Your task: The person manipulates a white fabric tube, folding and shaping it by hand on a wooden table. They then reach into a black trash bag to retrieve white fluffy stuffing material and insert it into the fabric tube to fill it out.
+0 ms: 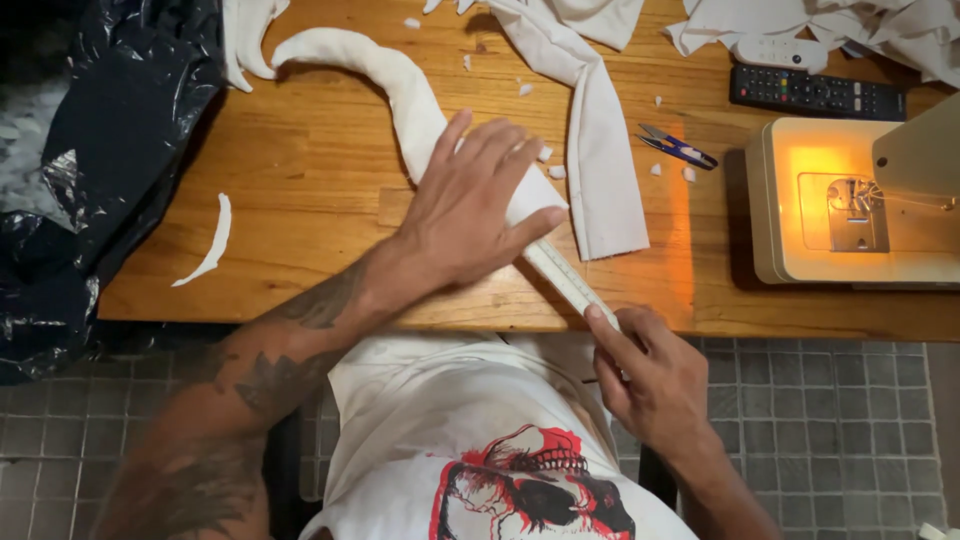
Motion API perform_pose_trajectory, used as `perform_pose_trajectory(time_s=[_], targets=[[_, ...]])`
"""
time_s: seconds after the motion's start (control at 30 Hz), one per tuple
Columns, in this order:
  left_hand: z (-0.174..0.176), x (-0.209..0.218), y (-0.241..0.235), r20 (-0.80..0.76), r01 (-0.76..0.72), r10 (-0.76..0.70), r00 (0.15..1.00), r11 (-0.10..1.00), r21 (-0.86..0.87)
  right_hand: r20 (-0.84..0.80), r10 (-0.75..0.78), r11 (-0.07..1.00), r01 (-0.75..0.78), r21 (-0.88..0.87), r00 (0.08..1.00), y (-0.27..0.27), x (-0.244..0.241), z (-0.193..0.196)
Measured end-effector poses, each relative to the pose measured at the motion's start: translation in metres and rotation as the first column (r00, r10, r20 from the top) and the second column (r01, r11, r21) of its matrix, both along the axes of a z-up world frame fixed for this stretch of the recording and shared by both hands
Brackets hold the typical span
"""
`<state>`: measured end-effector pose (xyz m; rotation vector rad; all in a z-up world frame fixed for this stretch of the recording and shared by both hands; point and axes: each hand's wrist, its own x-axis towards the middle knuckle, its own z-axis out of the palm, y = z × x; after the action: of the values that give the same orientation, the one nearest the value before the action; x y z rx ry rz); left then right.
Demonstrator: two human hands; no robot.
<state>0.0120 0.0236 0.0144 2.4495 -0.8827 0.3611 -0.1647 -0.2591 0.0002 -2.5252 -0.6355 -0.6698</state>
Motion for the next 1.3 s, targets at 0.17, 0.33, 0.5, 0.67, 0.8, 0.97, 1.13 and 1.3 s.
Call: perform_pose_trajectory(time_s=[0.17, 0.33, 0.5, 0.67, 0.8, 0.97, 1.13, 1.3], targets=[[-0.032, 0.023, -0.019, -0.056, -0.114, 0.121, 0.991, 0.986, 0.124, 0.006, 0.014, 0.998, -0.013, -0.054, 1.000, 0.005, -0.002, -0.001], [-0.073, 0.038, -0.029, -0.087, -0.081, 0.092, 0.992, 0.989, 0.122, -0.011, -0.010, 0.998, 0.010, -0.064, 1.000, 0.007, -0.001, -0.006], [-0.070, 0.020, -0.029, -0.115, 0.180, -0.227, 0.967, 0.930, -0.320, 0.011, -0.024, 0.990, 0.025, -0.142, 1.000, 0.006, 0.007, -0.022], [-0.047, -0.016, -0.031, -0.104, 0.181, -0.254, 0.962, 0.871, -0.457, -0.001, -0.045, 0.980, 0.044, -0.196, 0.999, 0.017, 0.012, -0.012], [-0.047, -0.018, -0.035, -0.111, 0.208, -0.312, 0.944, 0.820, -0.533, 0.018, -0.089, 0.963, 0.091, -0.255, 0.996, 0.032, 0.009, -0.008], [-0.049, -0.011, -0.033, 0.043, 0.211, -0.209, 0.977, 0.914, -0.347, -0.117, -0.069, 0.997, 0.065, -0.039, 0.991, 0.029, 0.002, -0.010], [-0.024, -0.063, 0.007, 0.025, 0.018, -0.014, 1.000, 0.983, -0.182, -0.321, -0.028, 0.959, 0.116, 0.260, 0.947, 0.029, 0.000, -0.001], [-0.033, -0.071, 0.008, 0.087, -0.327, 0.331, 0.939, 0.943, -0.062, -0.349, -0.121, 0.960, 0.199, 0.196, 0.929, 0.028, -0.014, -0.003]])
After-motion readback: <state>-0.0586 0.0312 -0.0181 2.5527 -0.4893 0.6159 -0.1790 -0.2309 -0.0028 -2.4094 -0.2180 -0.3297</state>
